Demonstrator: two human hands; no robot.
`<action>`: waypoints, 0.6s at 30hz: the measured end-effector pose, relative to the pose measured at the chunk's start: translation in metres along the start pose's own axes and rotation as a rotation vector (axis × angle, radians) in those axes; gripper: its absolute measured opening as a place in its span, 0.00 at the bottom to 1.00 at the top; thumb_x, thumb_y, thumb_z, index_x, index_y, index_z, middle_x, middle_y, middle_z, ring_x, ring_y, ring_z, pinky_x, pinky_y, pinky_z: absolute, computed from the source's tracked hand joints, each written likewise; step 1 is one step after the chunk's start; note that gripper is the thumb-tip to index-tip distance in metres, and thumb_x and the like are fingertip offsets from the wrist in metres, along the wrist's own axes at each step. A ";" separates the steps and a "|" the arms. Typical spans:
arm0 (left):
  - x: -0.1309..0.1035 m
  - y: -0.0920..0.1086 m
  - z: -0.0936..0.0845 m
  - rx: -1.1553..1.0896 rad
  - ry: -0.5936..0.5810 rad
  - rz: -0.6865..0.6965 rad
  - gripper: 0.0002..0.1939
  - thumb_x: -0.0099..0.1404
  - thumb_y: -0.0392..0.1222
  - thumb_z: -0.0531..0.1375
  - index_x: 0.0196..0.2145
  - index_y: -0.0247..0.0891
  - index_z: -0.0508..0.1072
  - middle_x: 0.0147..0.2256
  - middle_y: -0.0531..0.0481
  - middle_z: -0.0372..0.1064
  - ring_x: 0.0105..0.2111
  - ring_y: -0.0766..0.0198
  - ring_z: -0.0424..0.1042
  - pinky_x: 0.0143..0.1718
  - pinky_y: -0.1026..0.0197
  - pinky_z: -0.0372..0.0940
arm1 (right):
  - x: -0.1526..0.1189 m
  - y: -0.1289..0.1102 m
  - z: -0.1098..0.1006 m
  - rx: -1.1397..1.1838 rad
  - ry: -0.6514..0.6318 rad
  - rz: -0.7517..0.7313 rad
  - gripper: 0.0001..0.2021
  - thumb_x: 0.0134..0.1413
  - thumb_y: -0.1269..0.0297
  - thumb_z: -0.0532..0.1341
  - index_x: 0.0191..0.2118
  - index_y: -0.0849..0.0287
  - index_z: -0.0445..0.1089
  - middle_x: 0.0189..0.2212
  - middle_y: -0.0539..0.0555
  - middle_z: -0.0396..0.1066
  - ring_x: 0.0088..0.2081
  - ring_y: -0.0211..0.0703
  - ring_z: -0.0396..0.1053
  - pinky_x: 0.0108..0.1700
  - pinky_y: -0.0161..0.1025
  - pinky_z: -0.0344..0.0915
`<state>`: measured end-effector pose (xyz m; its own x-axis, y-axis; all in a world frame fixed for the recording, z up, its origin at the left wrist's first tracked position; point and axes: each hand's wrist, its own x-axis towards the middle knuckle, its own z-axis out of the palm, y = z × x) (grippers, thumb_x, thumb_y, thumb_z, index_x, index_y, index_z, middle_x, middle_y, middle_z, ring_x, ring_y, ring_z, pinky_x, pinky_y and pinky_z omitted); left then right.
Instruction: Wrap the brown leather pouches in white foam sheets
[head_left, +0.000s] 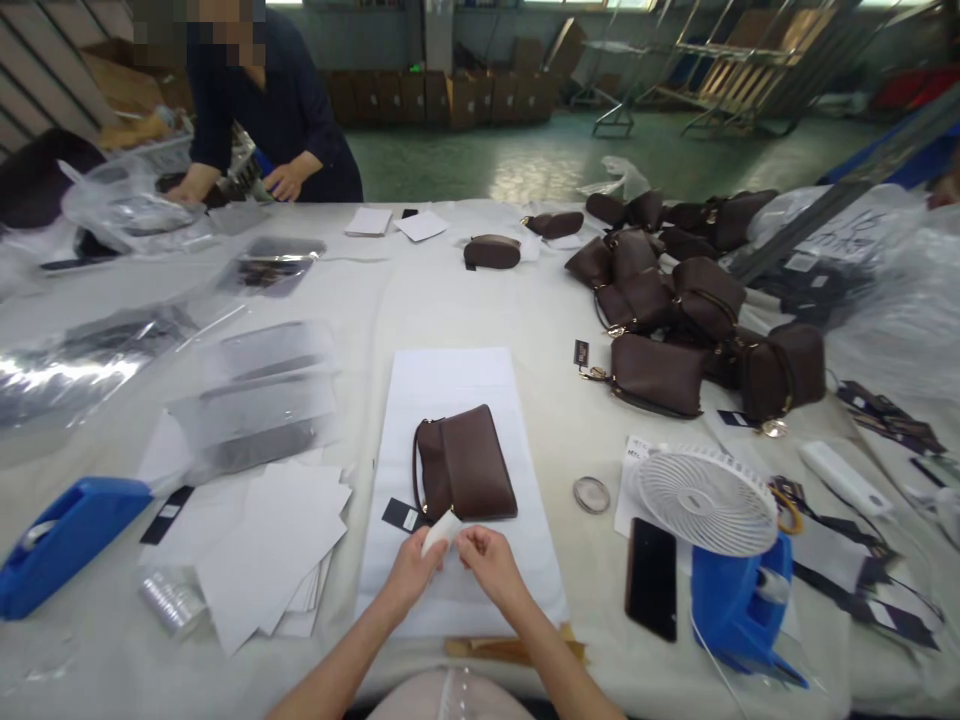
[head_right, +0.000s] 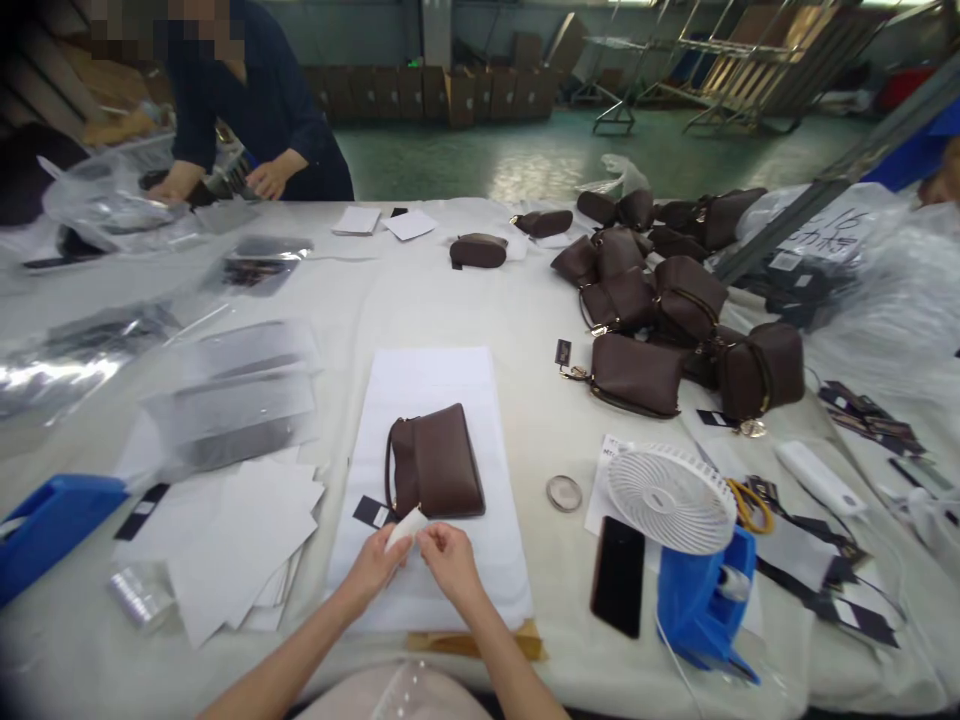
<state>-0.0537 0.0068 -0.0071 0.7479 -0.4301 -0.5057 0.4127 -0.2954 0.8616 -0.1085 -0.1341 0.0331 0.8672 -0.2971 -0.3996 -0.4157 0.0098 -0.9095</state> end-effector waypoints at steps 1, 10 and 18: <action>0.000 -0.001 0.001 -0.002 0.000 0.007 0.20 0.54 0.58 0.59 0.27 0.37 0.64 0.18 0.58 0.59 0.16 0.72 0.54 0.18 0.67 0.48 | 0.006 0.002 0.002 -0.046 0.021 0.015 0.14 0.46 0.54 0.59 0.21 0.59 0.66 0.15 0.47 0.63 0.21 0.35 0.58 0.25 0.33 0.53; 0.001 0.003 0.007 -0.136 0.015 -0.051 0.20 0.53 0.59 0.60 0.25 0.37 0.64 0.16 0.59 0.58 0.16 0.72 0.54 0.17 0.67 0.47 | 0.022 0.013 0.007 -0.178 0.069 0.115 0.13 0.40 0.58 0.61 0.15 0.59 0.66 0.11 0.47 0.62 0.18 0.35 0.57 0.24 0.33 0.49; 0.002 0.006 0.017 -0.483 -0.019 -0.312 0.23 0.52 0.61 0.61 0.28 0.39 0.61 0.15 0.62 0.54 0.11 0.76 0.47 0.13 0.69 0.37 | 0.008 0.015 0.007 0.270 -0.060 0.165 0.21 0.38 0.46 0.65 0.26 0.61 0.67 0.18 0.48 0.66 0.21 0.33 0.59 0.25 0.32 0.55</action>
<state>-0.0584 -0.0099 -0.0033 0.5450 -0.4021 -0.7357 0.8063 0.0106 0.5914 -0.1055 -0.1300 0.0156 0.8122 -0.2132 -0.5430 -0.4713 0.3088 -0.8261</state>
